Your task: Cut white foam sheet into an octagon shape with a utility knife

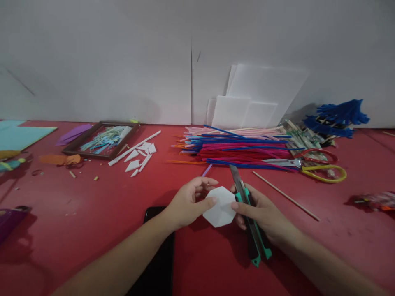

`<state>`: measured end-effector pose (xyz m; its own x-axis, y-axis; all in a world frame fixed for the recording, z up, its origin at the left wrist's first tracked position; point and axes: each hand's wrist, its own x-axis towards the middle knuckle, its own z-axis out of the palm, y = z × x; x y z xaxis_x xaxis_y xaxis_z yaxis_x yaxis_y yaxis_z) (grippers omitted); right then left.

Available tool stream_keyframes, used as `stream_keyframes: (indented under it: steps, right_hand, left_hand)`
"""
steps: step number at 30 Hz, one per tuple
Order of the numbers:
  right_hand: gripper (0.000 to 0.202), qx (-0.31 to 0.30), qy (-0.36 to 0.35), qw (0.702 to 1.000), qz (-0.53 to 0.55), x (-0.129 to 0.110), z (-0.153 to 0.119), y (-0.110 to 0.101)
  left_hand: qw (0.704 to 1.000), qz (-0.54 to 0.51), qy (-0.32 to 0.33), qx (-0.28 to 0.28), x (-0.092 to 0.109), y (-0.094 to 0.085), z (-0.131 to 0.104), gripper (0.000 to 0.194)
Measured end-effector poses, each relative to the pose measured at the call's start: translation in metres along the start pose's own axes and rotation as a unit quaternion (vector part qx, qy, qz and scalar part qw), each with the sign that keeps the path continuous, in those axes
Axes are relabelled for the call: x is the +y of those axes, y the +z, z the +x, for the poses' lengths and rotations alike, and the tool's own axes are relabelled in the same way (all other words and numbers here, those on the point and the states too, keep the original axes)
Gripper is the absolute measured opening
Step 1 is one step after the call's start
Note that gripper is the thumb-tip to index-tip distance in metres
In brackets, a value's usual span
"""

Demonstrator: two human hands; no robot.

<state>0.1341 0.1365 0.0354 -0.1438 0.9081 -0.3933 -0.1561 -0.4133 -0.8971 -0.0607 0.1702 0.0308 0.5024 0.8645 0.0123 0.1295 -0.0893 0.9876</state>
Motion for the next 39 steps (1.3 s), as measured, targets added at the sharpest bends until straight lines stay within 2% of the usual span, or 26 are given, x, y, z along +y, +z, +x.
stream_keyframes:
  steps: [4, 7, 9, 11, 13, 14, 16, 18, 20, 23, 27, 29, 34, 39]
  right_hand:
    - [0.039, 0.005, 0.030, 0.999, -0.030, -0.010, 0.001, -0.010]
    - [0.027, 0.019, 0.050, 0.997, -0.056, -0.021, -0.005, -0.024]
    - [0.029, 0.028, 0.036, 0.994, -0.100, -0.023, -0.014, -0.033]
    - [0.037, 0.028, -0.014, 0.981, -0.190, -0.019, -0.025, -0.039]
    - [0.041, 0.037, -0.102, 0.939, -0.325, -0.012, -0.037, -0.042]
    - [0.040, 0.048, -0.153, 0.905, -0.395, -0.007, -0.042, -0.043]
    - [0.035, 0.083, -0.240, 0.824, -0.506, 0.000, -0.051, -0.043]
    - [0.033, 0.111, -0.291, 0.759, -0.572, 0.004, -0.058, -0.042]
    - [0.033, 0.124, -0.318, 0.718, -0.606, 0.007, -0.061, -0.039]
    - [0.035, 0.128, -0.344, 0.683, -0.631, 0.009, -0.061, -0.033]
    - [0.040, 0.139, -0.351, 0.664, -0.645, 0.013, -0.064, -0.028]
    - [0.041, 0.139, -0.353, 0.665, -0.643, 0.015, -0.068, -0.027]
    - [0.037, 0.104, -0.329, 0.706, -0.619, 0.021, -0.075, -0.029]
    - [0.043, 0.063, -0.301, 0.728, -0.613, 0.030, -0.082, -0.037]
  left_hand:
    - [0.997, 0.070, -0.005, -0.016, 0.005, 0.002, 0.000, 0.027]
    - [0.987, 0.156, -0.006, -0.042, 0.012, 0.008, -0.003, 0.027]
    - [0.974, 0.220, -0.002, -0.048, 0.020, 0.013, -0.007, 0.027]
    - [0.960, 0.278, 0.000, -0.029, 0.030, 0.019, -0.014, 0.030]
    - [0.931, 0.365, -0.007, -0.002, 0.042, 0.025, -0.021, 0.040]
    - [0.897, 0.441, -0.007, -0.002, 0.046, 0.028, -0.025, 0.044]
    - [0.836, 0.547, 0.011, -0.039, 0.051, 0.031, -0.029, 0.047]
    - [0.798, 0.592, 0.061, -0.095, 0.048, 0.033, -0.029, 0.050]
    - [0.771, 0.613, 0.112, -0.130, 0.040, 0.034, -0.028, 0.053]
    - [0.740, 0.641, 0.141, -0.144, 0.028, 0.036, -0.028, 0.047]
    - [0.728, 0.644, 0.189, -0.140, 0.023, 0.044, -0.036, 0.039]
    - [0.723, 0.646, 0.212, -0.124, 0.024, 0.050, -0.041, 0.034]
    - [0.728, 0.639, 0.235, -0.081, 0.025, 0.061, -0.050, 0.029]
    - [0.731, 0.633, 0.249, -0.047, 0.026, 0.065, -0.049, 0.025]
